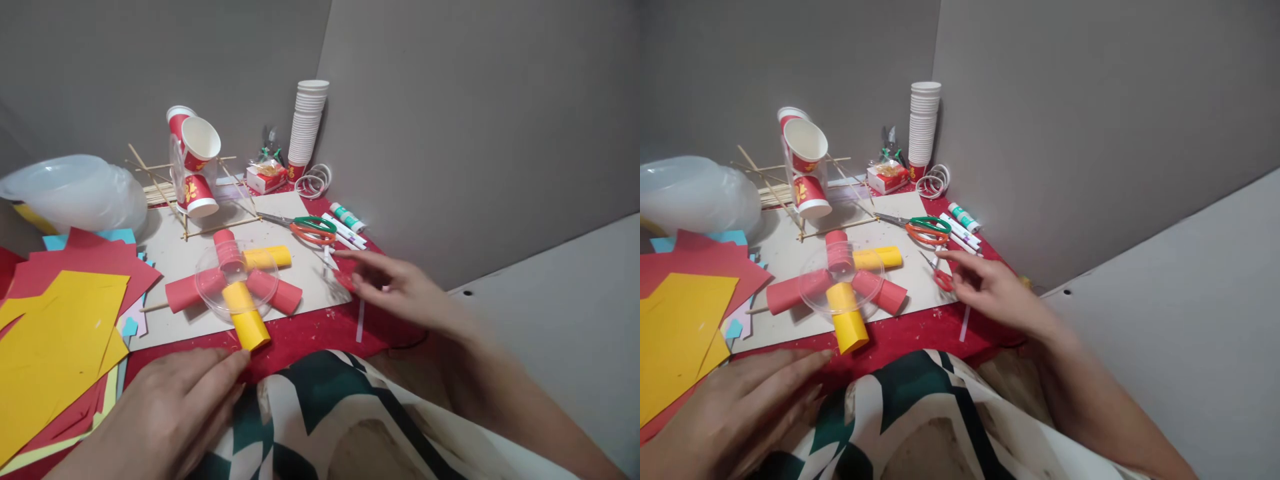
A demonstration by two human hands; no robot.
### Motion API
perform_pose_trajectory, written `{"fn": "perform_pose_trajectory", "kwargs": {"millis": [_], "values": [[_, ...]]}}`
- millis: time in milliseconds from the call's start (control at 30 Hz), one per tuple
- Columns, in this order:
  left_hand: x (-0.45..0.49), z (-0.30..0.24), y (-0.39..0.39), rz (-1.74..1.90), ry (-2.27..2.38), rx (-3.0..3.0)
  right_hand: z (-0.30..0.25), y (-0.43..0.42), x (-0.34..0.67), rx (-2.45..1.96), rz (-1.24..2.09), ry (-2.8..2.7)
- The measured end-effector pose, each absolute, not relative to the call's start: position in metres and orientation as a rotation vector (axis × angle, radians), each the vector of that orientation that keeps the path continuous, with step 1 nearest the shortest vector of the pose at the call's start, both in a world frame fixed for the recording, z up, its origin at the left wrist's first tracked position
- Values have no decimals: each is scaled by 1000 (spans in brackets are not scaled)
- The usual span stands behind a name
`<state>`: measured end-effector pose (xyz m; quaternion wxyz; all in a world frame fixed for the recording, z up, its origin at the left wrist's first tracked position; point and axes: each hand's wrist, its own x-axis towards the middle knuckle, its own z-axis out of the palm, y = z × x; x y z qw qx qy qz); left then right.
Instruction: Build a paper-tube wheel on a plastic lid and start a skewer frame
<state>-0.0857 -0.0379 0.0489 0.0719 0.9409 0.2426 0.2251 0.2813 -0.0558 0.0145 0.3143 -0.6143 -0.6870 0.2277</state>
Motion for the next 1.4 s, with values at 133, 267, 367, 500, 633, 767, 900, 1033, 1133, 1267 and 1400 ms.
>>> {"fn": "perform_pose_trajectory", "kwargs": {"millis": [133, 267, 367, 500, 633, 767, 900, 1033, 1133, 1267, 1400], "values": [[-43, 57, -22, 792, 598, 3018, 43, -71, 272, -1368, 881, -1613], [-3, 54, -6, 795, 516, 3132, 53, -68, 245, -1051, 1217, -1723], [6, 48, 2, 652, 462, 3100, 51, -57, 242, -900, 1367, -1753], [-5, 42, 7, 546, 535, 2966, 37, -33, 265, -1253, 1009, -1740], [-14, 46, 7, 589, 518, 2896, 15, -6, 279, -1798, 569, -1975], [-15, 50, 6, 579, 486, 2902, 2, 3, 284, -2103, 366, -2145], [-18, 47, 7, 614, 445, 2903, 6, -9, 303, -2244, 320, -2009], [-19, 43, 8, 630, 446, 2877, 12, -17, 329, -2299, 224, -1954], [-18, 42, 8, 615, 454, 2871, 11, -16, 345, -2306, 122, -1939], [-21, 44, 9, 579, 463, 2763, 7, -14, 357, -2262, 24, -2055], [-26, 54, 12, 423, 549, 2446, 19, -23, 344, -2150, -176, -1984]]}}
